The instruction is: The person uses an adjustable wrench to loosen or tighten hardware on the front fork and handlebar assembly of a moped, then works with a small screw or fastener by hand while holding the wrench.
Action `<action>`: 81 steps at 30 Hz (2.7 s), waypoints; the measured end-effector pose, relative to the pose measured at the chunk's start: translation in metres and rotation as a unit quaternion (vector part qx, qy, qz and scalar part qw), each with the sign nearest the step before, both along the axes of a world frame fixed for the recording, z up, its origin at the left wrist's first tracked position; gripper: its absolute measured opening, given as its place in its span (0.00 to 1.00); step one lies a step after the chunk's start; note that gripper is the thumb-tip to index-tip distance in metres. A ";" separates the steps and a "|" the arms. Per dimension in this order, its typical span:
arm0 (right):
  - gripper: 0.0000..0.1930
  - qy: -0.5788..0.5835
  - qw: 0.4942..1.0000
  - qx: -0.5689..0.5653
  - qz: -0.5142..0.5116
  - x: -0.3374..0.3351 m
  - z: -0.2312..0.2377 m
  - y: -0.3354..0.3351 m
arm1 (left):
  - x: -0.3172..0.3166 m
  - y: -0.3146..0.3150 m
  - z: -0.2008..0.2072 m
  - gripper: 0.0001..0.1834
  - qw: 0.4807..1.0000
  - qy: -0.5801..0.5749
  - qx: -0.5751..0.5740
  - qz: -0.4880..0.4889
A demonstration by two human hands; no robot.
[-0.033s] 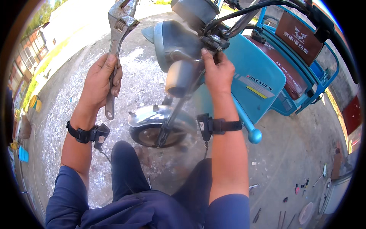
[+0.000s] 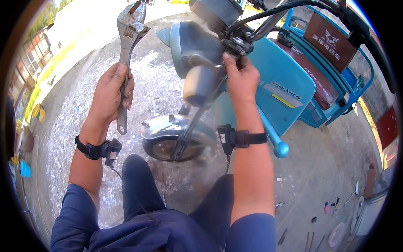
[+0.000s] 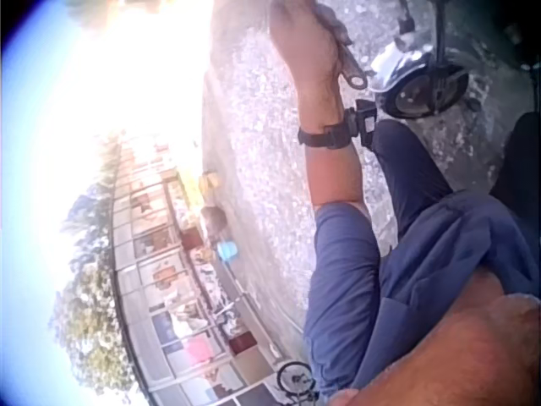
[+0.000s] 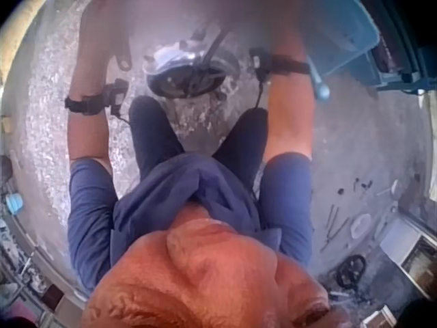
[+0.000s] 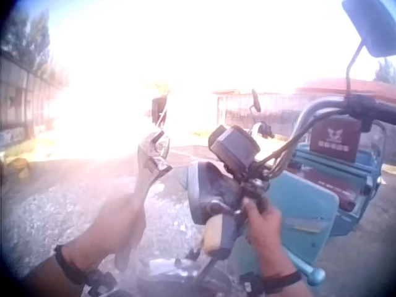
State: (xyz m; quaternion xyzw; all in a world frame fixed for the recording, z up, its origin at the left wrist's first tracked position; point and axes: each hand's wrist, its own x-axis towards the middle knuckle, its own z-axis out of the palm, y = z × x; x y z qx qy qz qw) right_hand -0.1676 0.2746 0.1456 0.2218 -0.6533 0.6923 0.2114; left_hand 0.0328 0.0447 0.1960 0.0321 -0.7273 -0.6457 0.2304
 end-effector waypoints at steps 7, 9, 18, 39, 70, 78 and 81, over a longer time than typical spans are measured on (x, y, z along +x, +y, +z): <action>0.19 -0.025 0.999 -0.023 0.009 0.002 0.003 -0.002 | 0.007 -0.002 -0.046 0.19 0.995 -0.028 0.095 -0.004; 0.20 -0.041 0.998 -0.033 0.022 -0.003 0.001 0.001 | 0.003 0.001 -0.053 0.19 0.994 -0.030 0.102 -0.013; 0.23 -0.067 0.997 0.014 -0.039 0.002 0.008 -0.002 | 0.004 0.007 -0.080 0.20 0.993 -0.038 0.110 -0.008; 0.23 -0.019 0.999 0.040 -0.008 0.037 0.009 -0.005 | 0.024 0.016 -0.137 0.20 0.972 -0.070 0.214 -0.069; 0.20 -0.435 0.696 0.566 0.077 0.119 -0.462 0.126 | 0.089 -0.075 -0.248 0.12 0.910 -0.028 0.409 -0.066; 0.31 -0.333 0.658 0.663 0.130 0.095 -0.532 0.102 | 0.115 -0.112 -0.266 0.11 0.907 -0.084 0.412 0.019; 0.33 -0.314 0.640 0.688 0.136 0.080 -0.558 0.096 | 0.124 -0.129 -0.270 0.11 0.902 -0.109 0.415 0.048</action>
